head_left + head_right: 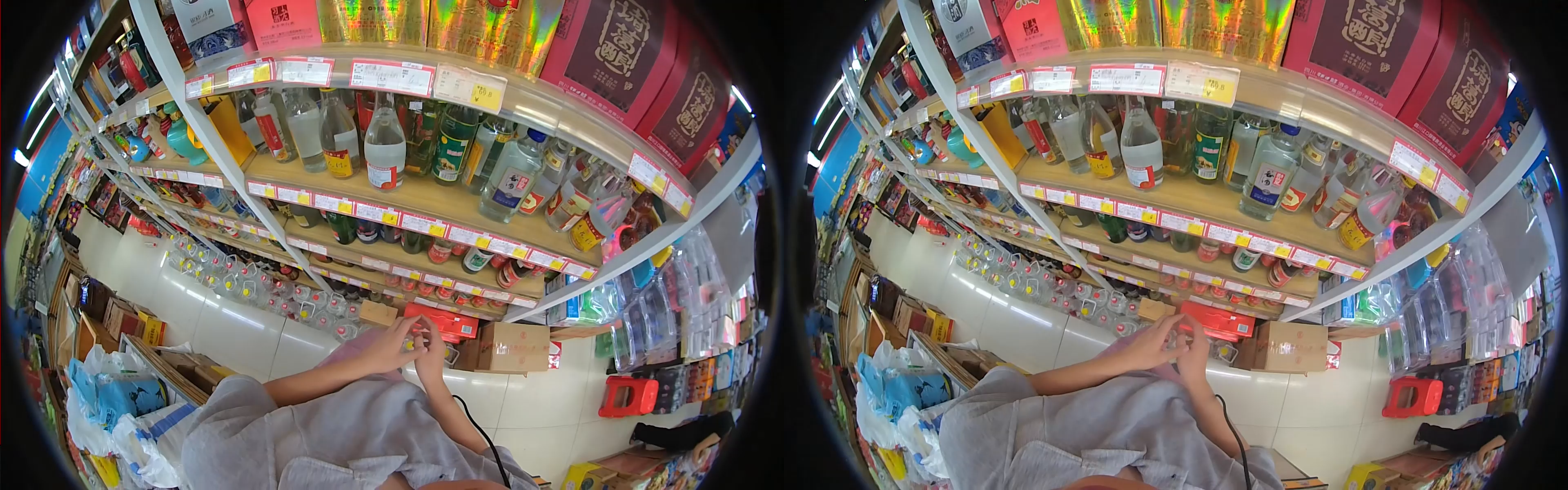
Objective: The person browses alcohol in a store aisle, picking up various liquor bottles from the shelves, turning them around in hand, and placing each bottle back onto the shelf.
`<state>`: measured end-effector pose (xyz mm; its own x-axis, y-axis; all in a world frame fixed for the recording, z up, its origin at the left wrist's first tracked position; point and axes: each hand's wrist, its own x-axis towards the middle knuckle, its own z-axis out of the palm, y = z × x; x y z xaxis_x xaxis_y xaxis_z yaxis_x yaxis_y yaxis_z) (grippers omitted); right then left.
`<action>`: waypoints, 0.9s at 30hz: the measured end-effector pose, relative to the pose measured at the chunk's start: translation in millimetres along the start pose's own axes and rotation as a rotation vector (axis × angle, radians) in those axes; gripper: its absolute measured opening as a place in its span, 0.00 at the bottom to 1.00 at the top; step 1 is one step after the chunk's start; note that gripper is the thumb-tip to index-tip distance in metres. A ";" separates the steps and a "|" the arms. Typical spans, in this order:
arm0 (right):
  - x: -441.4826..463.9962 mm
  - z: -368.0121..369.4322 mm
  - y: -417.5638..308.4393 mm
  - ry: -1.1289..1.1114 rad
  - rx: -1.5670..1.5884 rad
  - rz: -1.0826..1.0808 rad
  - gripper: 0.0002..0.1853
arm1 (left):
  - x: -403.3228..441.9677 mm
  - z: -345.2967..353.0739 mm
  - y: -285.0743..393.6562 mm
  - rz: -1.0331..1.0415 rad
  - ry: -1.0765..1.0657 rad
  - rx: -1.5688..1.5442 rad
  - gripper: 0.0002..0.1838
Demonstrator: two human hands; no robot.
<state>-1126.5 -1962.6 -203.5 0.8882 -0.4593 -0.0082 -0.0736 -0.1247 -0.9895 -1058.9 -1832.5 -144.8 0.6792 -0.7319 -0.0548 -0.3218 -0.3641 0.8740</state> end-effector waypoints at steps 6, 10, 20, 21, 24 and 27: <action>-1.7 -1.8 0.4 0.028 0.000 -0.024 0.20 | 1.3 4.9 -1.3 0.010 -0.027 -0.035 0.45; -5.5 -2.4 2.3 0.016 0.014 -0.010 0.20 | -1.4 3.5 2.4 0.026 -0.044 -0.037 0.45; -5.8 4.9 7.7 0.005 -0.004 0.002 0.20 | -5.8 2.7 -6.9 0.044 -0.018 0.029 0.45; -5.9 4.9 7.6 0.004 0.001 0.000 0.20 | -5.9 2.6 -7.3 0.040 -0.020 0.036 0.45; -7.3 4.3 5.9 0.008 0.018 0.004 0.20 | -6.1 1.6 -5.8 0.062 -0.022 0.017 0.45; -9.3 3.6 4.9 0.014 0.030 0.009 0.21 | -5.9 3.2 -6.8 0.070 -0.038 0.006 0.45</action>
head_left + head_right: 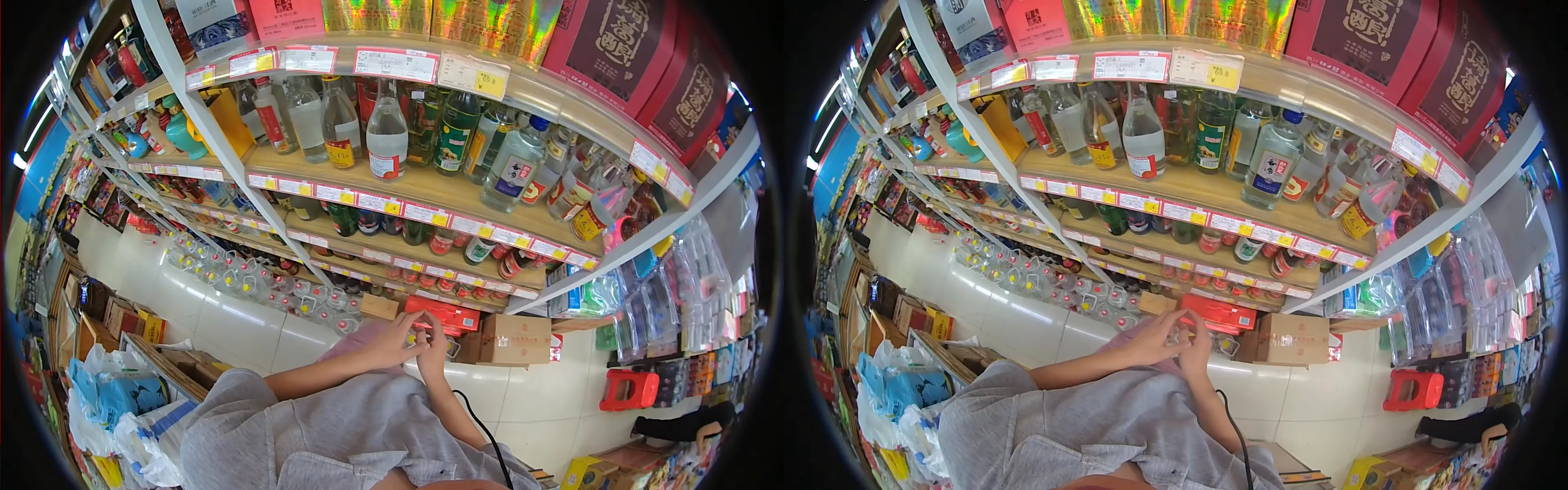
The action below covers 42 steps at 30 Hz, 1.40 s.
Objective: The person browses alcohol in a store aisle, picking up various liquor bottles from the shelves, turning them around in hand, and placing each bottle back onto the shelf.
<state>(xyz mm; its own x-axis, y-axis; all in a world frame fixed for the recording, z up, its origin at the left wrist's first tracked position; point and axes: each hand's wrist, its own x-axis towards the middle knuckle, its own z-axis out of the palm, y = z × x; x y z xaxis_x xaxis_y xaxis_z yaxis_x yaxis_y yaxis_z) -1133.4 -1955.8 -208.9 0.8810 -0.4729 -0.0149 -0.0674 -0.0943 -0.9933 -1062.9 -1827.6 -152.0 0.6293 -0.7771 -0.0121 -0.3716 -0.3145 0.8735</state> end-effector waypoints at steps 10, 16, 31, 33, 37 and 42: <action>-2.1 -1.6 8.8 -0.008 -0.002 0.018 0.22 | -3.0 8.3 -9.6 0.027 0.039 0.026 0.46; -5.2 -3.5 8.3 -0.036 -0.004 0.021 0.21 | -4.6 12.7 -14.5 0.018 0.044 0.058 0.46; -9.0 -16.6 4.2 0.027 0.047 0.053 0.21 | 2.7 24.1 -6.5 -0.011 -0.008 0.051 0.44; -9.5 -14.6 4.5 0.033 0.049 0.054 0.21 | 2.2 21.2 -4.7 -0.024 -0.027 0.063 0.44; -8.6 -12.5 4.5 0.035 0.072 0.045 0.21 | 2.9 22.1 -10.1 -0.002 -0.003 0.093 0.44; -5.1 -9.8 10.2 0.057 0.088 0.005 0.21 | 9.7 9.7 -4.6 -0.098 0.121 -0.192 0.35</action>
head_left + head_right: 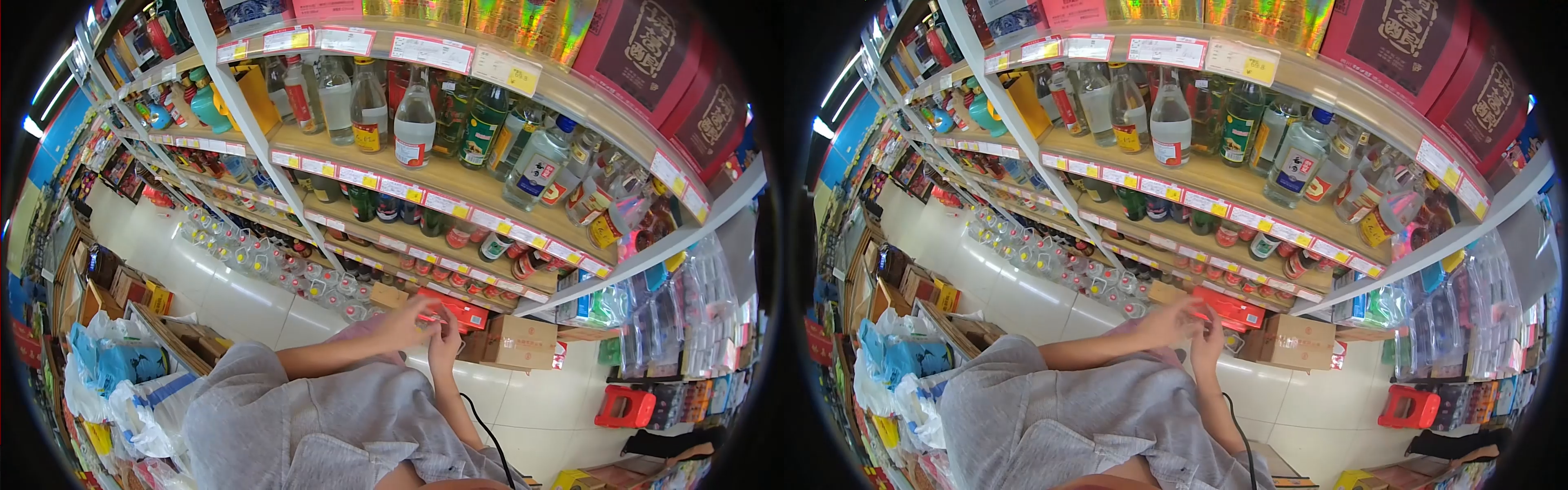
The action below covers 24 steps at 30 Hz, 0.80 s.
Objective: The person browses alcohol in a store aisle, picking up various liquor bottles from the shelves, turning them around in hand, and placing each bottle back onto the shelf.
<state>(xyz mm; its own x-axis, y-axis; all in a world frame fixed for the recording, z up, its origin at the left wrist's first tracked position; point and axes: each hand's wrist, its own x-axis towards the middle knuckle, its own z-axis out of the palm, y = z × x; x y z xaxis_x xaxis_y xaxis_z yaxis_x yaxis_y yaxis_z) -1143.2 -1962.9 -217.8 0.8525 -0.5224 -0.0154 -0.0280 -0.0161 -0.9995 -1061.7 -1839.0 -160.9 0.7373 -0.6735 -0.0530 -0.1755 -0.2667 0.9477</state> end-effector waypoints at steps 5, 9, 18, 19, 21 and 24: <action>-1.3 4.0 -12.3 0.042 -0.012 -0.005 0.23 | 66.3 -93.5 84.6 0.516 0.720 0.298 0.27; -6.0 3.6 -6.2 -0.015 -0.020 0.021 0.24 | 125.7 -153.1 130.7 0.543 0.951 0.505 0.36; -18.9 6.4 -7.5 -0.048 -0.093 0.008 0.23 | 163.2 -168.1 123.3 0.324 0.913 0.611 0.43; -20.5 5.4 -10.5 -0.052 -0.093 0.020 0.23 | 164.6 -168.3 121.7 0.303 0.909 0.624 0.43; -22.9 3.6 -10.7 -0.051 -0.079 0.022 0.22 | 166.5 -170.2 120.5 0.288 0.899 0.616 0.42; -25.9 2.8 -4.9 -0.030 -0.057 0.005 0.22 | 167.0 -173.5 119.4 0.317 0.889 0.564 0.41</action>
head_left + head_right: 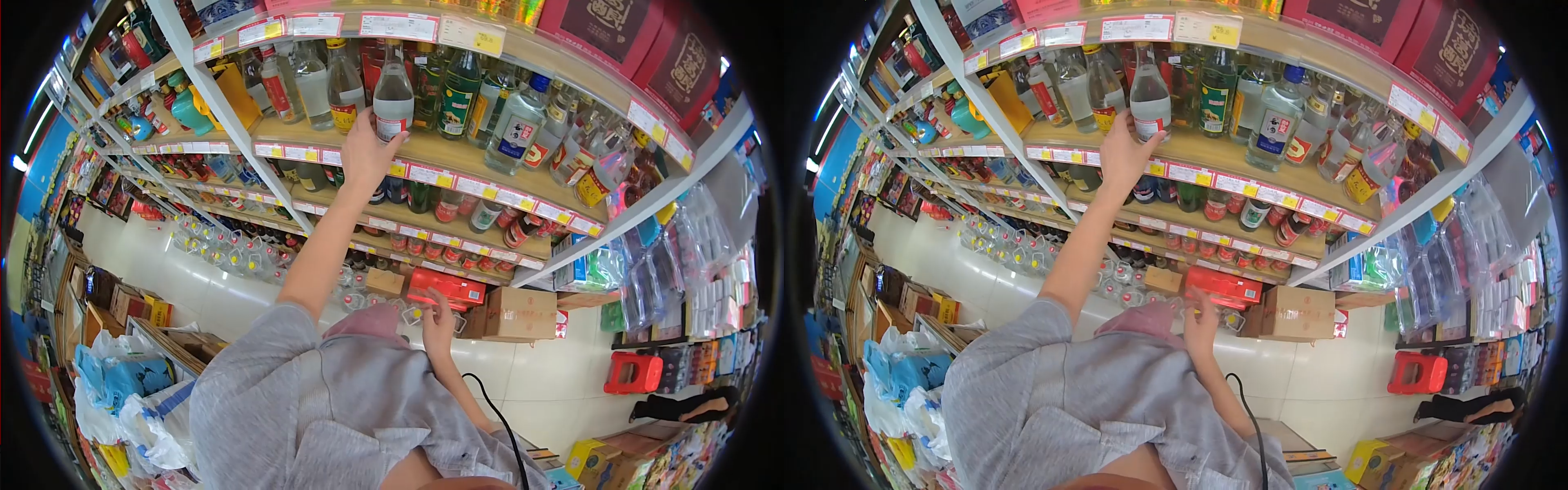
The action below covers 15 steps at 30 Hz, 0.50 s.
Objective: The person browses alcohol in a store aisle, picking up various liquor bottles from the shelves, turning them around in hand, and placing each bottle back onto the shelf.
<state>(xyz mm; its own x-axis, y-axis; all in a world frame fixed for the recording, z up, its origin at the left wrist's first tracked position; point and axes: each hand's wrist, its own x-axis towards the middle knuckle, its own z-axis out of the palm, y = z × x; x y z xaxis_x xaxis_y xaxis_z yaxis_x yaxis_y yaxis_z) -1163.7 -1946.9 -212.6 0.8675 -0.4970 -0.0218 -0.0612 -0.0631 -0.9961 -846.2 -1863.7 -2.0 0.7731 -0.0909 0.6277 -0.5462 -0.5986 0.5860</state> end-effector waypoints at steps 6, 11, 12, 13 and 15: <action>-1.3 -0.5 -5.9 0.026 -0.015 -0.002 0.22 | -2.6 -1.6 10.1 0.014 -0.017 -0.031 0.42; -2.7 -1.3 -5.9 0.049 -0.017 -0.021 0.21 | -6.2 3.5 19.9 0.038 -0.056 -0.075 0.43; -3.1 -1.1 -5.4 0.054 -0.004 -0.016 0.20 | -7.6 3.4 23.1 0.035 -0.073 -0.081 0.42; -2.2 -1.1 -5.1 0.059 0.010 -0.013 0.20 | -8.5 2.6 28.3 0.033 -0.088 -0.085 0.42; -1.1 -1.1 -5.3 0.066 0.031 -0.002 0.20 | -9.6 5.0 34.1 0.034 -0.116 -0.107 0.42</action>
<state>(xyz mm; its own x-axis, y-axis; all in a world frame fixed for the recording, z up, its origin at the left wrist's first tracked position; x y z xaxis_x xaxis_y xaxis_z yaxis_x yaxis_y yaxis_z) -1164.9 -1947.0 -207.2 0.8328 -0.5533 -0.0151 -0.0433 -0.0379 -0.9983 -870.7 -1887.2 9.4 0.7825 -0.2045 0.5881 -0.5988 -0.5061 0.6208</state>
